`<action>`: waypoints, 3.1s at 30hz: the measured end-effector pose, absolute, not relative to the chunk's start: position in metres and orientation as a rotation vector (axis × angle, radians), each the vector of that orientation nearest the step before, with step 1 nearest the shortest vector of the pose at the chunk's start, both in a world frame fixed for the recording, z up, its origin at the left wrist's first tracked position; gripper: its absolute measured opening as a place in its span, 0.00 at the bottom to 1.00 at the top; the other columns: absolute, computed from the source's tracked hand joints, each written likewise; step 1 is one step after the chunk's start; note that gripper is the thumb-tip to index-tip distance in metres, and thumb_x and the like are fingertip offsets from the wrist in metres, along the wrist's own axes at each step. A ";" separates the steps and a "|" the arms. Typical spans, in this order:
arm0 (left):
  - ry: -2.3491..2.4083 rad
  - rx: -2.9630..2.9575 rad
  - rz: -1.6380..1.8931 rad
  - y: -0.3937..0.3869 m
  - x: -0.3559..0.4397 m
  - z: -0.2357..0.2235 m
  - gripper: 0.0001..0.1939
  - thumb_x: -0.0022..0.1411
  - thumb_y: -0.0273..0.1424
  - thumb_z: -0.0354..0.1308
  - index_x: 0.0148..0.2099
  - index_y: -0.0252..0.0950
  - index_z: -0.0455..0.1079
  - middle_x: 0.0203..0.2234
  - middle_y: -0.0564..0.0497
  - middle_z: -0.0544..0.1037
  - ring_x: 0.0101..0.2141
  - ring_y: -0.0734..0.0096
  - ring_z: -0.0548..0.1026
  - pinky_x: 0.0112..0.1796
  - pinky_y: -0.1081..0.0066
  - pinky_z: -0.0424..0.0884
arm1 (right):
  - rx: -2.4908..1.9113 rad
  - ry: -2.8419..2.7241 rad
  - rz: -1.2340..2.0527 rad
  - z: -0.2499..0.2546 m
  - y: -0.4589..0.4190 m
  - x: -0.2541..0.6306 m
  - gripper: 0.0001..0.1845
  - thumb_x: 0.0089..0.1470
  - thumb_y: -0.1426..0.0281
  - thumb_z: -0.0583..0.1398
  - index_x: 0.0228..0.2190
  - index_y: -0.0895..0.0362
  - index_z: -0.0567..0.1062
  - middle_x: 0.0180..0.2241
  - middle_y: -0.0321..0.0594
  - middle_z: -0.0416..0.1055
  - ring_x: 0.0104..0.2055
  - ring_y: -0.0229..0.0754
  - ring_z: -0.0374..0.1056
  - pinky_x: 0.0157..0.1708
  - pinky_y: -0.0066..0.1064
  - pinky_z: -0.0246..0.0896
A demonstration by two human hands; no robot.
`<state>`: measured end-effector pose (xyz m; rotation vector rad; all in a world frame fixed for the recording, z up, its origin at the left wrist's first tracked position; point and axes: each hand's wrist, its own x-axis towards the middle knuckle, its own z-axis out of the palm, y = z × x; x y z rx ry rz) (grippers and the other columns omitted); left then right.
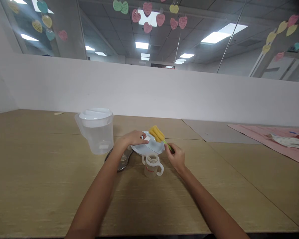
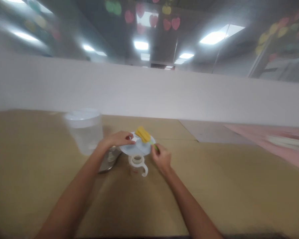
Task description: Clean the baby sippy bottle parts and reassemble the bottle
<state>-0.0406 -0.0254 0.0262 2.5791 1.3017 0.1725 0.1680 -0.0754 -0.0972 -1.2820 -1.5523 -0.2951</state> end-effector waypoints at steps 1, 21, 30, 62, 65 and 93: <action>1.268 2.584 0.214 -0.027 -0.041 0.028 0.17 0.54 0.43 0.52 0.37 0.36 0.70 0.31 0.50 0.76 0.30 0.67 0.71 0.29 0.74 0.61 | -1.264 -1.570 -0.302 -0.098 -0.075 0.168 0.19 0.56 0.61 0.51 0.26 0.61 0.74 0.19 0.37 0.67 0.20 0.32 0.58 0.24 0.24 0.52; 0.845 2.447 0.566 -0.032 -0.042 0.037 0.14 0.52 0.38 0.57 0.38 0.35 0.71 0.36 0.51 0.76 0.39 0.65 0.72 0.39 0.71 0.65 | -1.346 -1.557 -0.149 -0.104 -0.065 0.178 0.24 0.57 0.58 0.50 0.29 0.61 0.77 0.25 0.41 0.74 0.24 0.35 0.64 0.27 0.25 0.55; 0.837 2.509 0.682 -0.029 -0.041 0.031 0.16 0.52 0.43 0.58 0.39 0.39 0.72 0.42 0.49 0.68 0.45 0.63 0.68 0.47 0.66 0.63 | -1.374 -1.592 -0.076 -0.104 -0.066 0.176 0.23 0.56 0.57 0.50 0.30 0.60 0.78 0.27 0.41 0.75 0.26 0.37 0.66 0.29 0.26 0.57; 1.070 2.490 0.847 -0.028 -0.040 0.032 0.19 0.57 0.44 0.51 0.41 0.35 0.72 0.42 0.49 0.76 0.43 0.60 0.71 0.46 0.67 0.64 | -1.182 -1.734 -0.380 -0.104 -0.075 0.167 0.17 0.57 0.63 0.53 0.28 0.59 0.77 0.19 0.39 0.70 0.21 0.33 0.60 0.26 0.25 0.54; 1.122 2.451 0.800 -0.028 -0.046 0.035 0.20 0.57 0.45 0.49 0.41 0.36 0.73 0.41 0.50 0.77 0.42 0.62 0.72 0.44 0.68 0.65 | -1.165 -1.717 -0.394 -0.105 -0.074 0.167 0.17 0.57 0.62 0.53 0.29 0.59 0.77 0.20 0.39 0.70 0.21 0.33 0.60 0.26 0.25 0.54; 0.958 2.233 0.763 -0.042 -0.060 0.054 0.15 0.48 0.39 0.60 0.36 0.33 0.73 0.34 0.48 0.79 0.37 0.63 0.75 0.39 0.68 0.69 | -1.146 -1.572 -0.242 -0.108 -0.072 0.168 0.18 0.55 0.60 0.53 0.30 0.60 0.76 0.27 0.44 0.75 0.25 0.37 0.67 0.29 0.28 0.62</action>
